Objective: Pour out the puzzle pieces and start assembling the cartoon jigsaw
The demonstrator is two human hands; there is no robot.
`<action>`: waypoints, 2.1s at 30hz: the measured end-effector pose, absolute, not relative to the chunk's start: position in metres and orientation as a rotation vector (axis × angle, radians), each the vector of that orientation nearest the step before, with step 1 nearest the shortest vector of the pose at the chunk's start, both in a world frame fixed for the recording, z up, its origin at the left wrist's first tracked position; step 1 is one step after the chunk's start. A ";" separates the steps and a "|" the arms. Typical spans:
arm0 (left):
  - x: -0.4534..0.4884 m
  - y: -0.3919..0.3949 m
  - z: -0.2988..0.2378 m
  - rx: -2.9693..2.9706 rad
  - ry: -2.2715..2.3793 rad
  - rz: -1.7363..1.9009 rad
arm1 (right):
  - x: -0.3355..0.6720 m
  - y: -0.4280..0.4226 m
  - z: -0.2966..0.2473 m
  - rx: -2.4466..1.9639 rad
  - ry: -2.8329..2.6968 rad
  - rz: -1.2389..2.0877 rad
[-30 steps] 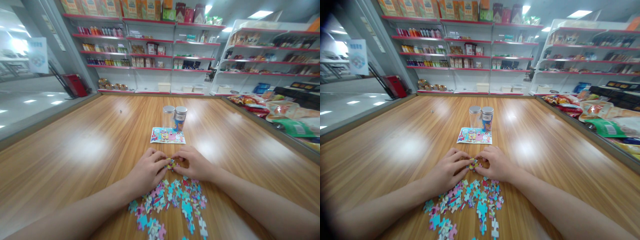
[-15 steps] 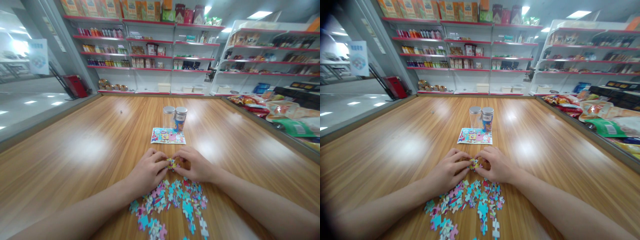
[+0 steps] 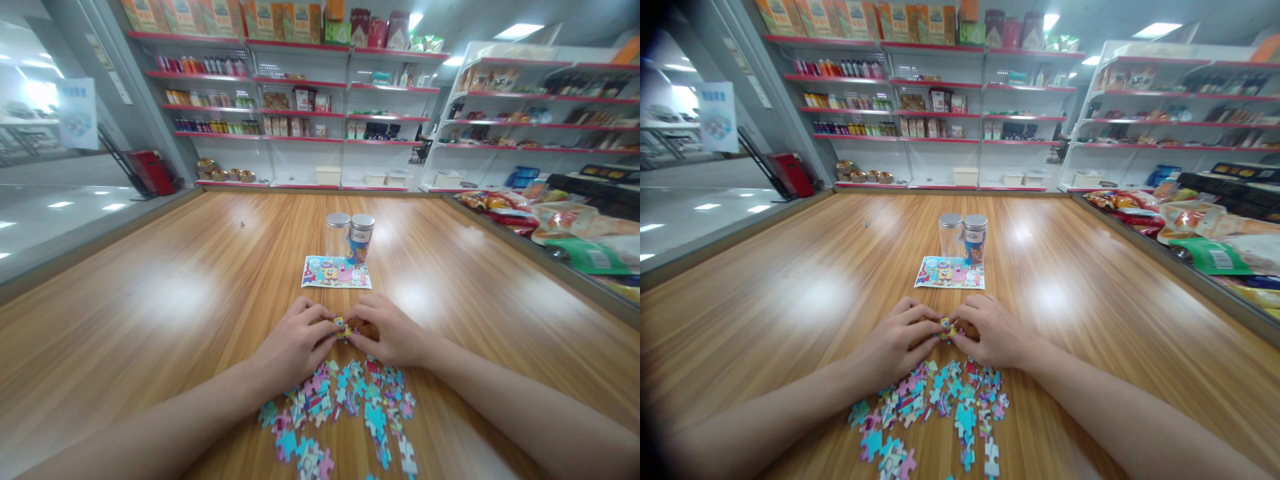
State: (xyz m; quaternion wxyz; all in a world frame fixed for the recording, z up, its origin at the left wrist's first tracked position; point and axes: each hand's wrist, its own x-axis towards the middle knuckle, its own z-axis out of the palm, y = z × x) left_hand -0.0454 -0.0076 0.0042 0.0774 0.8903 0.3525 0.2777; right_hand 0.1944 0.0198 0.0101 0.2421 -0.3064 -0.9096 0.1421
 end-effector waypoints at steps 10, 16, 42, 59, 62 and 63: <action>-0.045 -0.008 0.005 2.701 1.057 0.869 | 0.195 0.021 0.011 -0.812 -2.506 0.393; -0.045 -0.008 0.006 2.749 0.990 0.919 | 0.193 0.020 0.010 -0.813 -2.418 0.387; -0.044 -0.006 0.009 2.740 0.923 0.932 | 0.194 0.017 0.014 -0.750 -2.479 0.440; -0.044 -0.006 0.005 2.737 0.919 0.985 | 0.194 0.019 0.010 -0.807 -2.470 0.451; -0.044 -0.006 0.005 2.735 0.920 0.986 | 0.195 0.019 0.009 -0.808 -2.471 0.447; -0.044 -0.006 0.005 2.735 0.923 0.983 | 0.195 0.020 0.009 -0.805 -2.472 0.447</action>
